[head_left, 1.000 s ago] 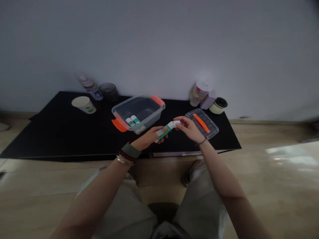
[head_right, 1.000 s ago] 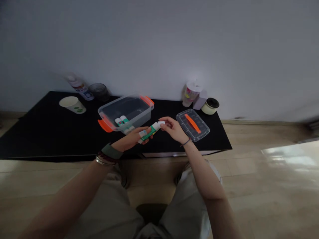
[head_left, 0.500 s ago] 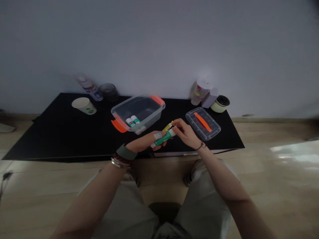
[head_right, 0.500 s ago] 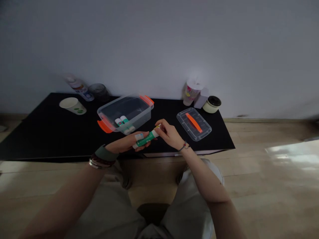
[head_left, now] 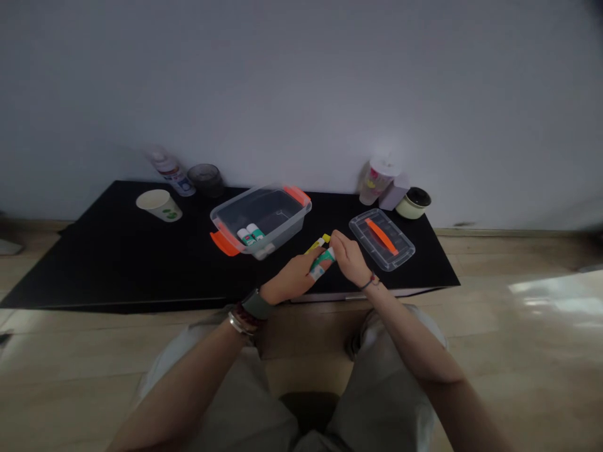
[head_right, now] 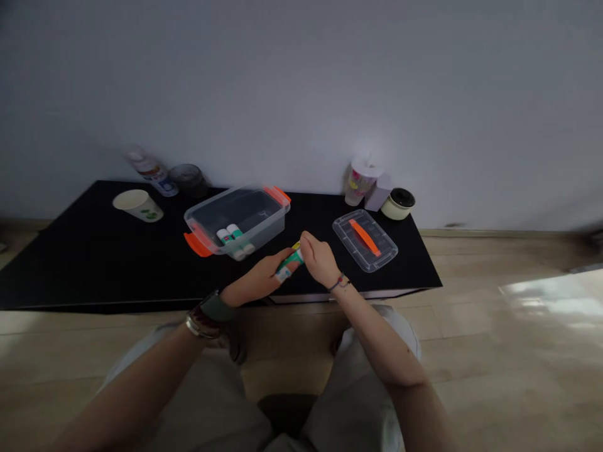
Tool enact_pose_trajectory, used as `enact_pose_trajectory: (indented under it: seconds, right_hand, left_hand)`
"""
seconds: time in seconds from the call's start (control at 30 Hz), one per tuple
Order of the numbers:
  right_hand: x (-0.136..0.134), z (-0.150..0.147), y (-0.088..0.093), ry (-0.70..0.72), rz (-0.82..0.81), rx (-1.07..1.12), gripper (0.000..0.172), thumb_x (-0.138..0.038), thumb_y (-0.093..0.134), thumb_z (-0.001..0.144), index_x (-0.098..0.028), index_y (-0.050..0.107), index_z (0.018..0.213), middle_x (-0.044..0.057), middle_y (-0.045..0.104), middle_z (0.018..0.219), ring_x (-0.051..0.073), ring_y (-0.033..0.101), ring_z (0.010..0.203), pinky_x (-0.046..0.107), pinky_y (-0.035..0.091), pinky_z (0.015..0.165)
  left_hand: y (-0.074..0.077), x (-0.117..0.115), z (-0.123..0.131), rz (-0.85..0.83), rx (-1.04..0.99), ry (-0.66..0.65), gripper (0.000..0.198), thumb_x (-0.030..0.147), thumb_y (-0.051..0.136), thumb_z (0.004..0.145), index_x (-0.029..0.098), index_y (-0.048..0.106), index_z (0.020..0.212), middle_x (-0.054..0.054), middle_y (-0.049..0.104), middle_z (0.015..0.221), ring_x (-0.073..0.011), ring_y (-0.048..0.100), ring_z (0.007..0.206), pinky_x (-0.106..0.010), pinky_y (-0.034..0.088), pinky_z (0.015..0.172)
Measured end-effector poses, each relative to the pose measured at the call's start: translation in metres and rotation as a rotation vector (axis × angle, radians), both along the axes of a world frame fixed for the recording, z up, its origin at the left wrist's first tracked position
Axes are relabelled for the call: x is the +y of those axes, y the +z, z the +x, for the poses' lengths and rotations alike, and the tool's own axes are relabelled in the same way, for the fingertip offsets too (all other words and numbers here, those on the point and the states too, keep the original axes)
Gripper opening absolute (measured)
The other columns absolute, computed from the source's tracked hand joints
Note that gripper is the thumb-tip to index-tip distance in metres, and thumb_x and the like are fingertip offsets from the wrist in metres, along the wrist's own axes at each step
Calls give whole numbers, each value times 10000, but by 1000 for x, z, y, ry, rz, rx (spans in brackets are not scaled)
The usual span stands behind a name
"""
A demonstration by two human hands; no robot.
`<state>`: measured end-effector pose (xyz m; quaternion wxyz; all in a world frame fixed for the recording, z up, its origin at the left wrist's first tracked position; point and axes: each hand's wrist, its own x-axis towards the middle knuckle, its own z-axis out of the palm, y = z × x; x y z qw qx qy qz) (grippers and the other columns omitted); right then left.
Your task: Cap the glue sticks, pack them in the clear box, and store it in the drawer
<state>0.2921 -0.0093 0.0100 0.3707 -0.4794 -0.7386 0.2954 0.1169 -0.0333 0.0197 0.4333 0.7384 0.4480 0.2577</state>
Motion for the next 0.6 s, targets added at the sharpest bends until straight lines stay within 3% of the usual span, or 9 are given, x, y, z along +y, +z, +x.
enact_pose_trajectory:
  seconds: [0.1, 0.17, 0.23, 0.3, 0.4, 0.6]
  right_hand:
    - [1, -1, -5, -34, -27, -6, 337, -414, 332, 997, -241, 335, 709, -30, 384, 611, 140, 385, 562, 288, 275, 564]
    - [-2, -1, -3, -39, -37, 42, 360, -426, 322, 1002, -238, 343, 696, -28, 389, 613, 141, 398, 571, 282, 295, 563]
    - [-5, 1, 4, -18, -25, 116, 385, -457, 325, 1007, -235, 379, 697, -26, 403, 624, 139, 418, 584, 275, 323, 563]
    - [-9, 4, 13, 39, 2, 160, 384, -485, 354, 1000, -230, 445, 729, -19, 448, 648, 135, 448, 593, 269, 355, 568]
    - [-13, 11, 25, 115, 73, 126, 327, -453, 410, 980, -222, 494, 764, -15, 495, 654, 125, 459, 568, 266, 362, 565]
    - [-11, 13, 27, 78, 97, 22, 264, -322, 386, 958, -230, 421, 713, -35, 410, 589, 120, 405, 533, 262, 309, 552]
  left_hand:
    - [-3, 1, 2, 65, 115, 29, 382, 408, 545, 928, 175, 593, 1227, -128, 693, 991, -273, 672, 881, -339, 468, 775]
    - [-3, 1, 2, 35, 86, 23, 376, 445, 542, 929, 176, 590, 1186, -111, 670, 938, -239, 651, 794, -322, 463, 718]
    - [-1, 2, 2, -114, -75, -38, 393, 532, 508, 932, 180, 572, 1095, -66, 616, 849, -163, 569, 634, -279, 435, 597]
    - [2, 4, 0, -370, -292, -165, 461, 631, 445, 928, 188, 534, 1019, -12, 539, 775, -92, 426, 503, -231, 360, 478]
    - [8, 4, 0, -619, -489, -320, 517, 699, 445, 900, 189, 499, 964, 29, 472, 737, -46, 317, 452, -189, 271, 406]
    - [12, -1, 6, -428, -384, -253, 509, 678, 457, 910, 184, 516, 1022, 33, 483, 713, -65, 376, 474, -200, 313, 426]
